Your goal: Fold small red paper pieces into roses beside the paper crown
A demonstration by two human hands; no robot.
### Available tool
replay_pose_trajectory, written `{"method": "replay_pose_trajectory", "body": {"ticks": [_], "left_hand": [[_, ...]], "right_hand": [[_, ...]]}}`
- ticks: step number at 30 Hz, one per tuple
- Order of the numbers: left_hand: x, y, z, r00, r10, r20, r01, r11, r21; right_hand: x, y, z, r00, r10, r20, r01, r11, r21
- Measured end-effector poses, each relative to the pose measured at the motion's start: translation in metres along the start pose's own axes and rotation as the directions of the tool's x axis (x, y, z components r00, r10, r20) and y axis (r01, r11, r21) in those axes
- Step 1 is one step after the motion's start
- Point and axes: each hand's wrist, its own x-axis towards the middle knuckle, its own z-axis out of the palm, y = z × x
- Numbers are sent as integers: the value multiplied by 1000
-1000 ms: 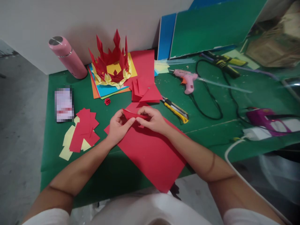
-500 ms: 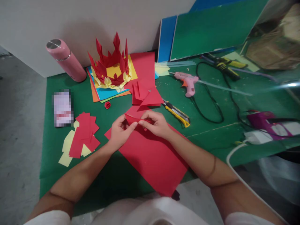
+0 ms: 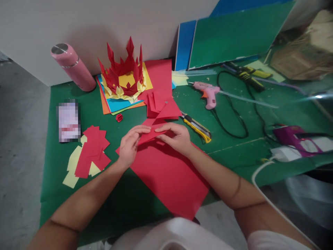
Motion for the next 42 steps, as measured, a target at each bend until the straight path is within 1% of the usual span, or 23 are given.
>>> {"method": "replay_pose_trajectory", "body": {"ticks": [2,5,8,10,13,16,20,23,28,32,36,39,42], "left_hand": [[0,-1,0,998,-54,-17,53,997,-49],[1,-3,2,997,-63,-32,61,996,-70],[3,-5,5,987,-159,-37,148,968,-204],[5,-5,6,969,-244,-34,225,932,-285],[6,-5,6,934,-357,-29,326,880,-346],[7,-4,6,909,-416,-25,375,844,-383],[7,-3,7,898,-440,-33,391,828,-401],[7,-3,9,896,-442,-40,393,832,-392],[7,0,10,895,-444,-35,400,836,-376],[7,-1,8,893,-449,9,416,818,-397],[7,-2,6,862,-501,76,482,764,-428],[7,-2,6,855,-511,89,493,749,-441],[6,-2,6,860,-503,92,487,752,-445]], "right_hand": [[1,0,-1,999,-36,27,36,999,8],[1,-1,-2,997,-41,57,42,999,-6],[1,-1,-1,999,-33,35,34,998,-50],[2,0,-1,998,-54,26,56,997,-57],[2,2,-1,996,-82,29,83,995,-53],[2,4,1,995,-96,16,96,994,-42],[0,4,4,994,-105,22,104,994,16],[0,3,3,993,-104,49,103,995,11],[1,5,0,993,-101,55,100,995,31],[1,7,0,995,-90,53,87,995,52],[2,7,0,997,-63,55,59,996,62],[2,5,-1,998,-35,57,31,997,72],[1,3,-1,997,-23,69,19,998,68]]}}
